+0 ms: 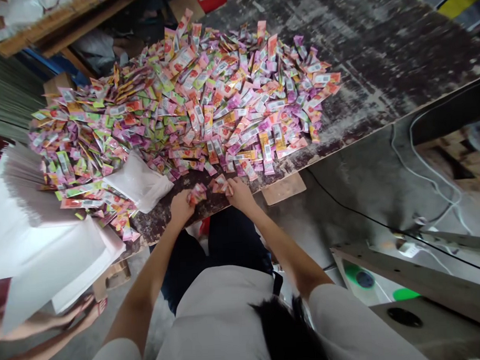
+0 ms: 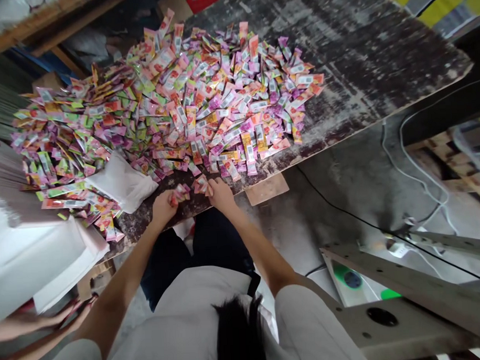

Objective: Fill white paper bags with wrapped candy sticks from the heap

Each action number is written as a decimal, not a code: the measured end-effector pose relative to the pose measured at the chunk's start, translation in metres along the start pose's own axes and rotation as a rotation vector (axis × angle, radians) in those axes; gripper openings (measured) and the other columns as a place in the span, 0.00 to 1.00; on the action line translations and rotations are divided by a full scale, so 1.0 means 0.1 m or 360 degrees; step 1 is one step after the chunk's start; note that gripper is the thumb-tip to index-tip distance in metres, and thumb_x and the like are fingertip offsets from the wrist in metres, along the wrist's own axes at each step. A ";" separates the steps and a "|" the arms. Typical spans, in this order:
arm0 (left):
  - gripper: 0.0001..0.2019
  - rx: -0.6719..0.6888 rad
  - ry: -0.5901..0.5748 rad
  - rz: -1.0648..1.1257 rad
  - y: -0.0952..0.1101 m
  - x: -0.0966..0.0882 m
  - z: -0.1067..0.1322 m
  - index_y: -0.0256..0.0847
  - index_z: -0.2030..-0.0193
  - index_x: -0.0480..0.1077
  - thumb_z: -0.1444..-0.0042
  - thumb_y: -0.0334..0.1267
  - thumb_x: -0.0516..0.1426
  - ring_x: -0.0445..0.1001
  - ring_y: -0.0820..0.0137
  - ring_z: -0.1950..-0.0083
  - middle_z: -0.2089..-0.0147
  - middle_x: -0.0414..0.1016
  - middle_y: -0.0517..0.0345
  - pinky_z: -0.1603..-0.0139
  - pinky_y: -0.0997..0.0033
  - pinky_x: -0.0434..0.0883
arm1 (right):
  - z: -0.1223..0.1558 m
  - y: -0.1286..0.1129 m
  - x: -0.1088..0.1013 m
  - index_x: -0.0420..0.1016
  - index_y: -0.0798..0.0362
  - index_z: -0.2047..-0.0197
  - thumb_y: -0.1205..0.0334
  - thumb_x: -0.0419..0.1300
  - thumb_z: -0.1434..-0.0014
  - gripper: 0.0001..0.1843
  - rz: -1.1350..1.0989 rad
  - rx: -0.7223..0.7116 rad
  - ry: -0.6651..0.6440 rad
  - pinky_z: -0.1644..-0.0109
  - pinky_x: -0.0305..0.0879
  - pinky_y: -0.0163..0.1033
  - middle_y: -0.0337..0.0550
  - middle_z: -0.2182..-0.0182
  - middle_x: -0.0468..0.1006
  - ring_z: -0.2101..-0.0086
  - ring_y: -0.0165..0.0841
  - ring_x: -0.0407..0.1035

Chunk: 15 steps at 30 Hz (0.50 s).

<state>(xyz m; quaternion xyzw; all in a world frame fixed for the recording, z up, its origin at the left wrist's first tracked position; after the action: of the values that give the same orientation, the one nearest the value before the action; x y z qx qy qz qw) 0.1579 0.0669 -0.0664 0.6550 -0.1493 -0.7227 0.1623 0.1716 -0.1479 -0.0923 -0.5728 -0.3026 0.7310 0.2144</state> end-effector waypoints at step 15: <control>0.08 0.0170 0.0270 -0.0014 0.12 -0.59 -0.15 0.42 0.65 0.70 0.55 0.35 0.61 0.72 0.58 0.49 0.55 0.75 0.50 0.46 0.57 0.69 | -0.82 -0.67 -0.37 0.73 0.51 0.57 0.64 0.61 0.50 0.15 -0.0158 -0.0337 0.0131 0.52 0.66 0.41 0.48 0.53 0.75 0.54 0.41 0.70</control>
<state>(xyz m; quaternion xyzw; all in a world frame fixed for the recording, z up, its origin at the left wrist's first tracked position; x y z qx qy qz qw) 0.1782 0.0811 -0.0096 0.7224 -0.1705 -0.6562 0.1359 0.2581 -0.1073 -0.0333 -0.6060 -0.3971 0.6593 0.2010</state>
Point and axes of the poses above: each hand's wrist, its own z-axis away from the middle knuckle, its own x-axis out of the palm, y = z × x, the point moved 10 cm from there along -z, towards the middle knuckle
